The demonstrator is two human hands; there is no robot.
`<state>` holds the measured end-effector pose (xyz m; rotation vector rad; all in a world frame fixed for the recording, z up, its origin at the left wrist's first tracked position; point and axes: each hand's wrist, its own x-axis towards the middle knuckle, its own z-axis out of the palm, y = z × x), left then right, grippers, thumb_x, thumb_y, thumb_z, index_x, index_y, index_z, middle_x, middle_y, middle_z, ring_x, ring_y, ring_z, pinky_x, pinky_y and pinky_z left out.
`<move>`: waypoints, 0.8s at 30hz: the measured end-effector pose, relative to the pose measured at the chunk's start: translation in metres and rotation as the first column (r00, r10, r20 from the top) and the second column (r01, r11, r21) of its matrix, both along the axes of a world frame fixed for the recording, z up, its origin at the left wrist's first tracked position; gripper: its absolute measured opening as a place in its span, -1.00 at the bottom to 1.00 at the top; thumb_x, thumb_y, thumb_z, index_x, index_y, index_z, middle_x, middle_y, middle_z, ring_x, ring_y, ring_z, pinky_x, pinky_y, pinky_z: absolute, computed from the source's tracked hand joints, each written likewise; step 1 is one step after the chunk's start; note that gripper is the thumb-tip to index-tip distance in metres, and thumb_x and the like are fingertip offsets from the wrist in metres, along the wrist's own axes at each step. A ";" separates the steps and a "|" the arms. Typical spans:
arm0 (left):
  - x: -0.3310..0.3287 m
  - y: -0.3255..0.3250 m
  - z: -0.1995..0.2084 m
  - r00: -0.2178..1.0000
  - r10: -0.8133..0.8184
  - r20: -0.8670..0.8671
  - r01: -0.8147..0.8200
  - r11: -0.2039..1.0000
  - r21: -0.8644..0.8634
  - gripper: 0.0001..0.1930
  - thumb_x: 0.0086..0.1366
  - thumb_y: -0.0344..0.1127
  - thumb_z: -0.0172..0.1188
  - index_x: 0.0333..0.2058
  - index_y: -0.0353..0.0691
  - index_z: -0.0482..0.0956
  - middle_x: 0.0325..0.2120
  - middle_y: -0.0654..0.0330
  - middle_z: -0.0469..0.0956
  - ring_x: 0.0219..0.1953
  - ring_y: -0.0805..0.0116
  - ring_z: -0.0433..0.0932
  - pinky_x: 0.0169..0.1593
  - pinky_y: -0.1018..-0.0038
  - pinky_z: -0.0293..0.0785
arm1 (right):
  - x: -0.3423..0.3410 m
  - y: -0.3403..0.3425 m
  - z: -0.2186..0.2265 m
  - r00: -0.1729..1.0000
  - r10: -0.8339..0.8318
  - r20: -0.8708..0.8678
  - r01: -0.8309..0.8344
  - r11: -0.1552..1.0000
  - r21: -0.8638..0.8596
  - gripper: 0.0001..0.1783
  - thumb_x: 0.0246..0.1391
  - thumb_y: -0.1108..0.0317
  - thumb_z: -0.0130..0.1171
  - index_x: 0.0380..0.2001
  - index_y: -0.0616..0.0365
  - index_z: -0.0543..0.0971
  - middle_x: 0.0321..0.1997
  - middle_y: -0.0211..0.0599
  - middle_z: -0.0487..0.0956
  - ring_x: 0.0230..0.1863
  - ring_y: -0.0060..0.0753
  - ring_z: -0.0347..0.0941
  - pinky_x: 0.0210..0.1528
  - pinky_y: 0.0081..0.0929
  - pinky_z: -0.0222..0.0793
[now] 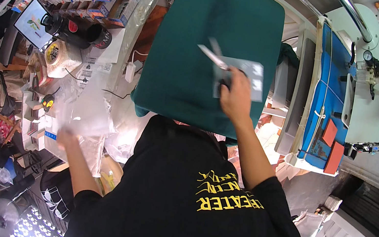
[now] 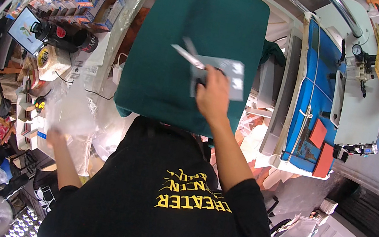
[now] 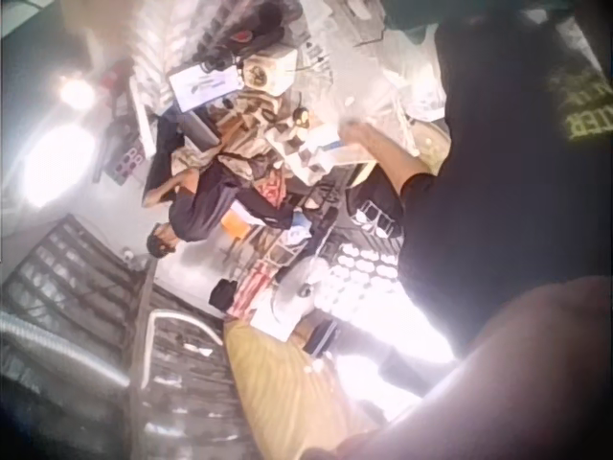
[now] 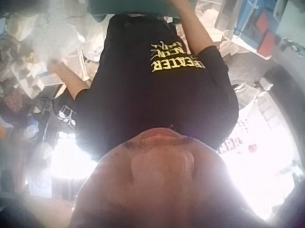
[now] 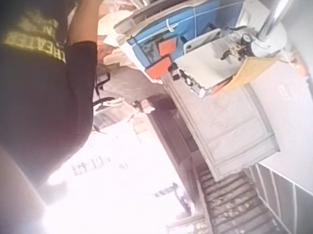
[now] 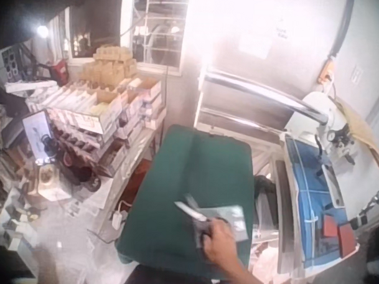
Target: The person places a green t-shirt onto a printing pallet, trims a transfer sheet using shears, and positions the transfer onto the center of the shirt.
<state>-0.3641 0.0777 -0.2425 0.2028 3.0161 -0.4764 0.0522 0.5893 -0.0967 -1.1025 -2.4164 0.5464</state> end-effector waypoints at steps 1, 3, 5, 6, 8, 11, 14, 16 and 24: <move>0.000 -0.002 0.007 0.990 0.143 -0.015 -0.143 0.989 -0.039 -0.76 0.26 -0.21 0.12 -0.24 -0.23 0.63 -0.25 0.08 0.63 -0.23 0.12 0.63 -0.16 0.28 0.56 | -0.015 0.002 0.002 0.997 0.079 -0.002 -0.079 0.997 -0.023 -0.39 -0.06 0.46 0.22 0.13 0.14 0.35 0.11 0.00 0.42 0.16 0.07 0.33 0.30 -0.08 0.13; -0.020 -0.071 0.005 0.851 0.523 -0.038 -0.506 0.839 0.200 -0.76 0.24 -0.21 0.18 -0.23 -0.24 0.63 -0.23 0.07 0.62 -0.20 0.10 0.62 -0.11 0.26 0.55 | -0.041 -0.004 0.012 0.973 0.209 -0.096 -0.219 0.969 -0.110 -0.39 -0.04 0.49 0.20 0.15 0.13 0.35 0.09 0.00 0.44 0.14 0.05 0.36 0.25 -0.11 0.21; -0.060 -0.170 0.015 0.531 0.845 -0.060 -0.479 0.357 0.802 -0.68 0.31 -0.15 0.13 -0.16 -0.31 0.60 -0.14 -0.05 0.59 -0.11 0.08 0.60 -0.01 0.22 0.53 | -0.060 -0.005 0.016 0.919 0.242 -0.310 -0.316 0.924 -0.216 -0.41 -0.01 0.54 0.18 0.16 0.13 0.36 0.01 -0.02 0.49 0.05 0.01 0.46 0.16 -0.16 0.34; -0.054 -0.137 -0.005 0.592 0.762 -0.263 -0.322 0.522 0.789 -0.67 0.30 -0.17 0.14 -0.12 -0.32 0.57 -0.11 -0.07 0.57 -0.06 0.08 0.58 0.03 0.22 0.50 | -0.056 -0.010 0.017 0.934 0.165 -0.317 -0.266 0.914 -0.307 -0.43 0.02 0.55 0.17 0.15 0.14 0.36 -0.05 -0.06 0.52 -0.03 -0.07 0.50 0.08 -0.23 0.39; -0.034 -0.034 0.018 0.573 0.454 -0.682 -0.021 0.840 0.542 -0.63 0.28 -0.21 0.18 -0.04 -0.35 0.52 -0.04 -0.10 0.53 0.02 0.07 0.53 0.10 0.21 0.44 | -0.023 -0.019 0.027 0.945 -0.035 -0.325 -0.138 0.858 -0.494 -0.48 0.08 0.57 0.14 0.15 0.17 0.37 -0.17 -0.13 0.57 -0.19 -0.22 0.58 -0.09 -0.36 0.50; 0.000 0.077 0.041 0.924 -0.096 -0.371 0.379 0.368 0.849 -0.60 0.21 -0.39 0.19 0.03 -0.35 0.47 -0.03 -0.02 0.50 0.12 0.05 0.41 0.22 0.25 0.29 | 0.020 -0.038 0.019 0.863 -0.365 -0.348 0.004 0.695 -0.719 -0.55 0.18 0.52 0.12 0.15 0.17 0.39 -0.33 -0.25 0.56 -0.43 -0.47 0.57 -0.37 -0.56 0.48; 0.129 0.276 0.096 0.545 -0.766 -0.341 0.572 0.043 0.819 -0.65 0.04 -0.45 0.19 -0.12 -0.27 0.56 -0.14 -0.02 0.49 -0.01 -0.04 0.41 0.17 0.14 0.25 | 0.049 -0.070 0.017 0.836 -0.510 -0.201 0.127 0.536 -0.835 -0.55 0.22 0.45 0.12 0.16 0.18 0.37 -0.35 -0.26 0.53 -0.48 -0.52 0.53 -0.46 -0.59 0.45; 0.213 0.358 0.150 0.290 -0.872 -0.395 0.592 -0.162 0.790 -0.58 0.10 -0.21 0.29 -0.07 -0.22 0.53 -0.14 0.04 0.44 0.00 0.04 0.39 0.20 -0.01 0.18 | 0.063 -0.098 0.006 0.754 -0.605 -0.255 0.072 0.462 -0.884 -0.55 0.24 0.39 0.12 0.17 0.20 0.35 -0.37 -0.25 0.51 -0.52 -0.52 0.51 -0.51 -0.59 0.44; 0.244 0.471 0.125 -0.174 -0.948 -0.268 0.757 -0.303 0.579 -0.51 0.28 -0.02 0.15 -0.02 -0.34 0.48 0.20 -0.03 0.30 0.32 -0.19 0.14 0.31 -0.29 -0.04 | 0.083 -0.148 -0.002 0.663 -0.685 -0.300 0.088 0.470 -0.878 -0.49 0.26 0.36 0.09 0.21 0.31 0.27 -0.36 -0.26 0.52 -0.49 -0.52 0.50 -0.45 -0.59 0.46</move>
